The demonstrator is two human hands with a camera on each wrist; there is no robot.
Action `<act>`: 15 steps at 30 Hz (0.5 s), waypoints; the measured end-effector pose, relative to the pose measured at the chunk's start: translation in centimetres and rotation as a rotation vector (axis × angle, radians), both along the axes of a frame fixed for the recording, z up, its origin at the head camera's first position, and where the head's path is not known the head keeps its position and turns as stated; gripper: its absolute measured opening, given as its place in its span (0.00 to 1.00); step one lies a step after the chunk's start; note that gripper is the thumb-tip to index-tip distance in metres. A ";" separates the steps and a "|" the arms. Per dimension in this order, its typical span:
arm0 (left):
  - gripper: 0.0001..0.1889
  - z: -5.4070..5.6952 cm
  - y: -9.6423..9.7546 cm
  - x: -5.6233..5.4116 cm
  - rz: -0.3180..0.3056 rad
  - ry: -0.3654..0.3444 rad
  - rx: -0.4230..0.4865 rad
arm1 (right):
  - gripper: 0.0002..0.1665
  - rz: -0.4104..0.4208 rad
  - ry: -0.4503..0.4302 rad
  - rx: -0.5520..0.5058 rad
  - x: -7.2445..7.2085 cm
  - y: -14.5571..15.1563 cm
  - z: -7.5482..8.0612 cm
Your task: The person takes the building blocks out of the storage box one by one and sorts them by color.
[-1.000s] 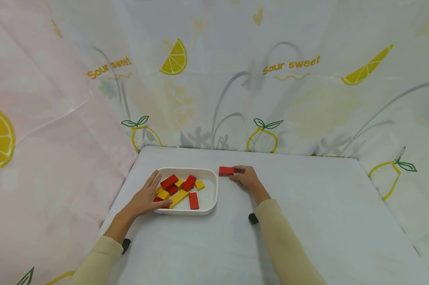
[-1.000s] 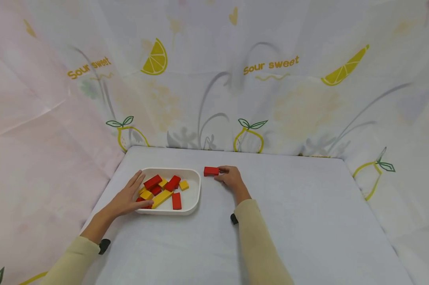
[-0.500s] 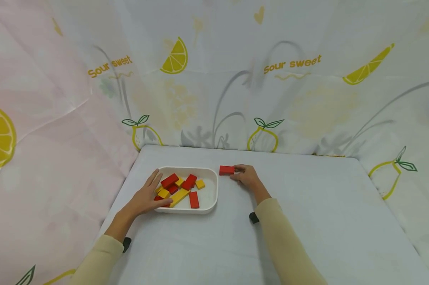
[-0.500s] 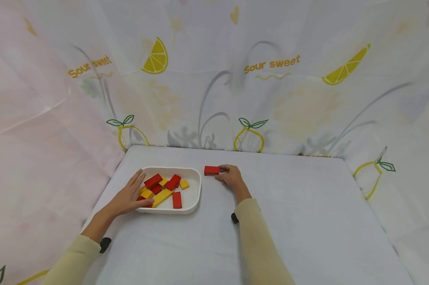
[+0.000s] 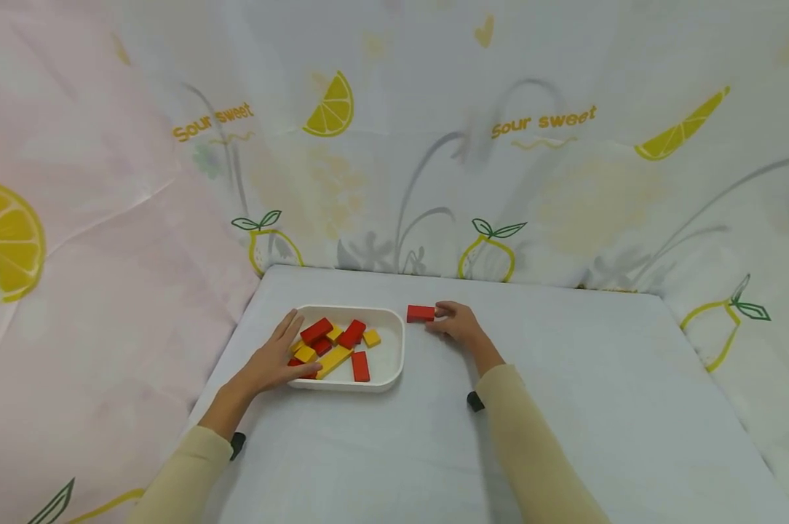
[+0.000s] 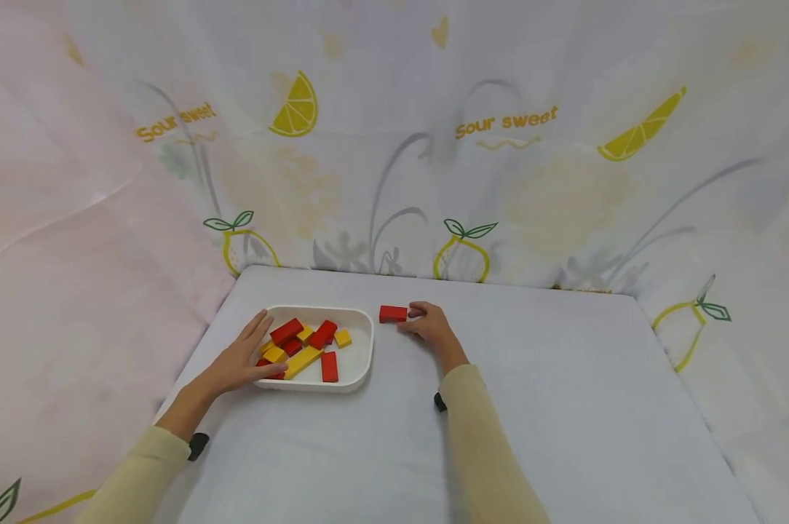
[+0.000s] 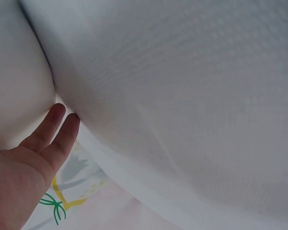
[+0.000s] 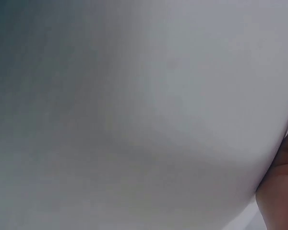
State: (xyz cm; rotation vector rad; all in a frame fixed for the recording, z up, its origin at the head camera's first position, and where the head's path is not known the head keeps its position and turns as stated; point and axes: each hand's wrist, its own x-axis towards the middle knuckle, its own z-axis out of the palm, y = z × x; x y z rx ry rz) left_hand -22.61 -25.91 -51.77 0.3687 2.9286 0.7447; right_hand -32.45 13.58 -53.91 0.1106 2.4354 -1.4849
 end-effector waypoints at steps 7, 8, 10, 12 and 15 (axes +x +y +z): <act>0.58 0.3 0.7 -0.8 -0.033 0.005 -0.007 | 0.45 0.031 -0.013 0.013 0.1 1.6 0.8; 0.58 0.4 0.8 -0.9 -0.036 0.009 -0.005 | 0.47 0.049 -0.009 0.028 0.1 1.7 1.0; 0.59 0.4 0.8 -0.8 -0.037 0.013 -0.004 | 0.51 0.084 -0.008 0.075 0.3 1.8 1.4; 0.59 0.3 0.5 -0.6 -0.032 0.013 -0.002 | 0.55 0.122 0.007 0.116 0.5 1.9 1.8; 0.58 0.2 0.0 0.0 -0.021 0.017 -0.007 | 0.56 0.164 0.053 0.146 1.0 2.1 2.6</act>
